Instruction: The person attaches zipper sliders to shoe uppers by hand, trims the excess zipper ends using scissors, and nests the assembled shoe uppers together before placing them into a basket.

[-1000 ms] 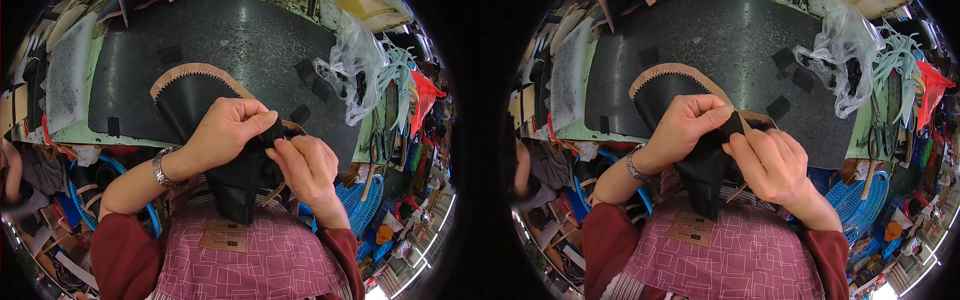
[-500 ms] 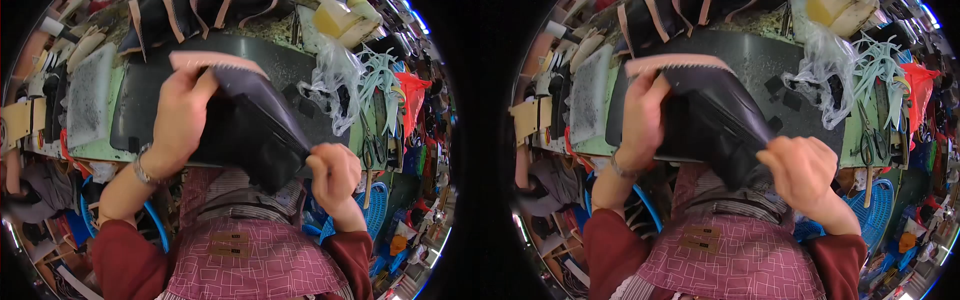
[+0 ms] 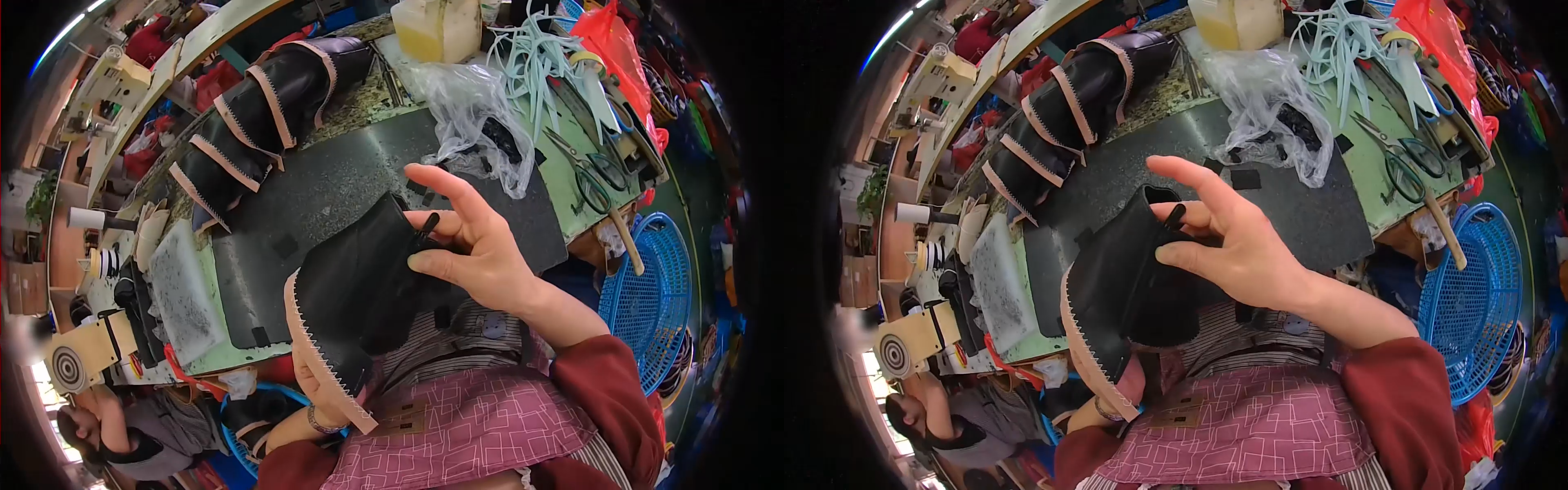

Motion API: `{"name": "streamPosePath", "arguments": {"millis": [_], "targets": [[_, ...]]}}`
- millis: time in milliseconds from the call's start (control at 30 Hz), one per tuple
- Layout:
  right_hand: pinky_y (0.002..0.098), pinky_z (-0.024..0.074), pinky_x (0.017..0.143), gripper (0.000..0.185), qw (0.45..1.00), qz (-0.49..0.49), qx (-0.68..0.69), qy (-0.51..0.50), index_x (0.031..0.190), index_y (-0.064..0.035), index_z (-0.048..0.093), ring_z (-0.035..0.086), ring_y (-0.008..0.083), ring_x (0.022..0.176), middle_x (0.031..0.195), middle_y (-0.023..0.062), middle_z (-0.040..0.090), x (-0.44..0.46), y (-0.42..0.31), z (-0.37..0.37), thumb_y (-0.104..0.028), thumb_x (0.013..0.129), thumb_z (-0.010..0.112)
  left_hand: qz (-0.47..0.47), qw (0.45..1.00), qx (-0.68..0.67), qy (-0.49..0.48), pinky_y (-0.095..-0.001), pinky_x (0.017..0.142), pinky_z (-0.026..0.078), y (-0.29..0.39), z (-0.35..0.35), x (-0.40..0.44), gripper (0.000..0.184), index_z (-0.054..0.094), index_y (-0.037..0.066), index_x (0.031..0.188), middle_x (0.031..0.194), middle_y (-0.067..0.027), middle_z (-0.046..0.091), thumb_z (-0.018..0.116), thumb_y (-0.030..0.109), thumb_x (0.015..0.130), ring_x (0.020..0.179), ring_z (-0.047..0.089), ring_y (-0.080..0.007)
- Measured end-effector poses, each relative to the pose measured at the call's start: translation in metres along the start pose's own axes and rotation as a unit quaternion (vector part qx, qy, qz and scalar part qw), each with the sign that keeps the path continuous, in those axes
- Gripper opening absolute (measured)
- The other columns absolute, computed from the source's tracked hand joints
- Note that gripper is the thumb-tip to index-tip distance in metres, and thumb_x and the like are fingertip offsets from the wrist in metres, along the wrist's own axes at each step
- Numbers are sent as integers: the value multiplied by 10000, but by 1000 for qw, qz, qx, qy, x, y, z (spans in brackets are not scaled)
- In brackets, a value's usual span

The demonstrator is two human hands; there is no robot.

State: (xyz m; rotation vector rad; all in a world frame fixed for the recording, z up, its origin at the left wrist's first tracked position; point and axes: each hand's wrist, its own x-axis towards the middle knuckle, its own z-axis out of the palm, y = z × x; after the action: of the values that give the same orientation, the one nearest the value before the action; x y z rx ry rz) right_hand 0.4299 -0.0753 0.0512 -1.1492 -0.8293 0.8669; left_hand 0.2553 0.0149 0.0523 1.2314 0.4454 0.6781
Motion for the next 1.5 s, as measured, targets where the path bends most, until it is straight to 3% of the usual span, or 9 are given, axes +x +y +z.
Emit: {"name": "streamPosePath", "arguments": {"millis": [300,500,567,633,733,967,1100,1300,1500], "targets": [[216,351,845,613,999,-16,34,-11,1328,-50,262,472,62,992,1016,32,554,3,11,-4,37,798,557,43,997,52,-36,-353,897,417,-27,52,127,283,458,-19,1129,1111,-138,534,390,140,906,1047,514,-228],[273,438,817,449,986,109,81,-101,1310,-13,282,603,146,820,916,99,616,-34,3,-23,-26,884,422,56,997,0,-54,-361,928,397,1,-46,22,324,458,-23,1167,1139,-135,523,358,157,918,1081,495,-231],[270,462,752,239,979,37,-202,-15,1063,17,550,606,149,787,827,89,632,-46,-2,-58,-75,861,463,53,997,-24,-48,-362,933,394,-10,-34,25,331,458,-24,1174,1144,-135,521,352,160,920,1087,492,-231],[272,465,707,167,833,-18,-495,249,935,-25,604,612,231,778,844,116,630,-47,8,-116,-98,788,573,41,987,153,-36,-247,710,450,-19,-23,35,131,527,-23,944,936,-75,570,433,43,882,796,566,-147],[362,424,830,385,624,72,-726,282,1073,-11,523,547,309,952,1030,176,568,-74,20,-235,-168,724,568,-19,945,289,-152,-200,545,398,-46,-2,39,128,541,-23,860,730,-30,540,435,-35,789,629,489,-66],[342,427,812,429,612,315,-694,211,1097,-13,476,554,274,948,1010,165,573,-86,6,-270,-119,686,538,-239,937,128,-220,-189,557,388,-44,-10,58,121,536,-5,893,680,7,546,525,98,830,609,495,-39],[255,420,760,345,825,148,-479,260,1078,-33,477,527,158,868,938,70,543,-96,-16,-224,5,738,521,-288,919,87,-255,-201,670,415,-38,-15,54,261,504,0,973,836,-1,549,618,26,740,758,520,-55],[324,420,713,686,787,64,-611,-55,1072,6,456,548,252,810,853,146,524,-14,-21,-90,-261,521,763,-215,900,241,-294,-192,636,416,-36,-5,56,208,532,0,929,748,-18,585,607,122,779,690,544,-59],[355,406,551,534,738,166,-592,-277,801,12,540,533,303,583,622,119,511,9,-30,-73,-317,463,791,-372,896,16,-242,-185,645,426,-47,-38,61,158,554,-1,886,774,5,594,570,147,831,697,534,-42]]}}
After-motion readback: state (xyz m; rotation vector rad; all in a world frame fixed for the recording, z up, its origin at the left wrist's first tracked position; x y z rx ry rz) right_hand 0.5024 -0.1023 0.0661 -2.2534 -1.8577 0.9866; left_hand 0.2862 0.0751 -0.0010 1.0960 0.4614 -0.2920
